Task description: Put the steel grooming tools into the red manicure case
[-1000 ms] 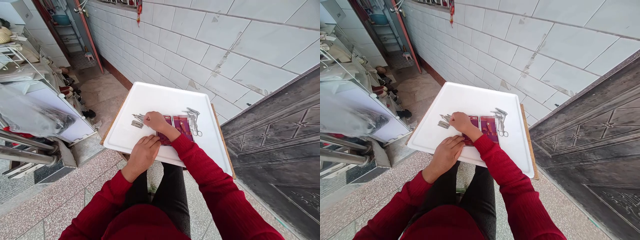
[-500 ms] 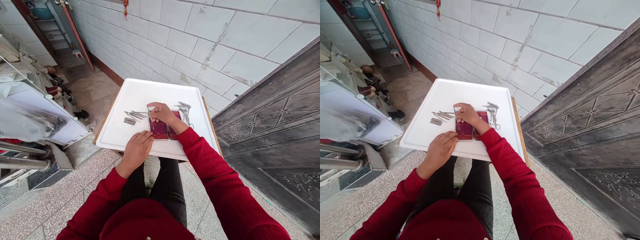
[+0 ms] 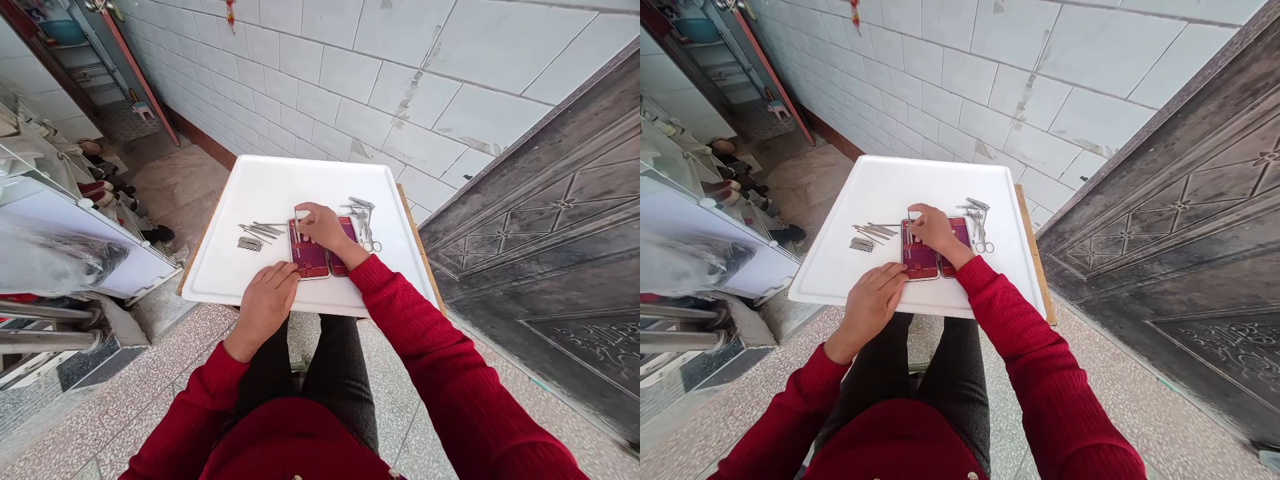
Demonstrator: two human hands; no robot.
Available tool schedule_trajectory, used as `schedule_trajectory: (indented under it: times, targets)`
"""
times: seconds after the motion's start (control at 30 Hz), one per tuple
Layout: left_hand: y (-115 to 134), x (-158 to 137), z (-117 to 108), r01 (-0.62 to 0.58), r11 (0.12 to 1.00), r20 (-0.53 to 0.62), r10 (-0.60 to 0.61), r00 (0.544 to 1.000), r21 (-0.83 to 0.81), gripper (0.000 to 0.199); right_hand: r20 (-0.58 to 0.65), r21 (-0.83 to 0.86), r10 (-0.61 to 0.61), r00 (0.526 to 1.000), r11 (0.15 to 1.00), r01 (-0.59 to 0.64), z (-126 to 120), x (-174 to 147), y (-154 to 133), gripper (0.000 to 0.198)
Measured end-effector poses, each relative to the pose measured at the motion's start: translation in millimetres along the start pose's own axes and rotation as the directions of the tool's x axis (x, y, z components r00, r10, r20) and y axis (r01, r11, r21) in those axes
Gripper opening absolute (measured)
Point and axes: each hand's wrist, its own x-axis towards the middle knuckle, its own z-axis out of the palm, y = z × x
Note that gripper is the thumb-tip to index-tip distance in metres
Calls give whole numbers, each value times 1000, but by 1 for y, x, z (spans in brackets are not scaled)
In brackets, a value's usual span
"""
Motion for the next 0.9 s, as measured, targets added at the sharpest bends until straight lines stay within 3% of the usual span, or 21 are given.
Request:
schedule_trajectory:
  times: [0.17, 0.33, 0.5, 0.9]
  targets:
    - [1, 0, -1, 8, 1000, 16, -8, 1000, 2, 24, -3, -146, -65, 998, 987, 64, -2, -1, -3, 25]
    - [1, 0, 0, 26, 1000, 34, -26, 999, -8, 26, -43, -289, -146, 988, 949, 128, -2, -5, -9, 30]
    - [0, -2, 0, 33, 999, 42, -33, 999, -9, 27, -40, -424, -153, 987, 898, 122, 1, -8, -12, 32]
    - [0, 0, 0, 36, 999, 37, -35, 999, -26, 27, -29, -533, -203, 979, 832, 157, 4, -9, -8, 33]
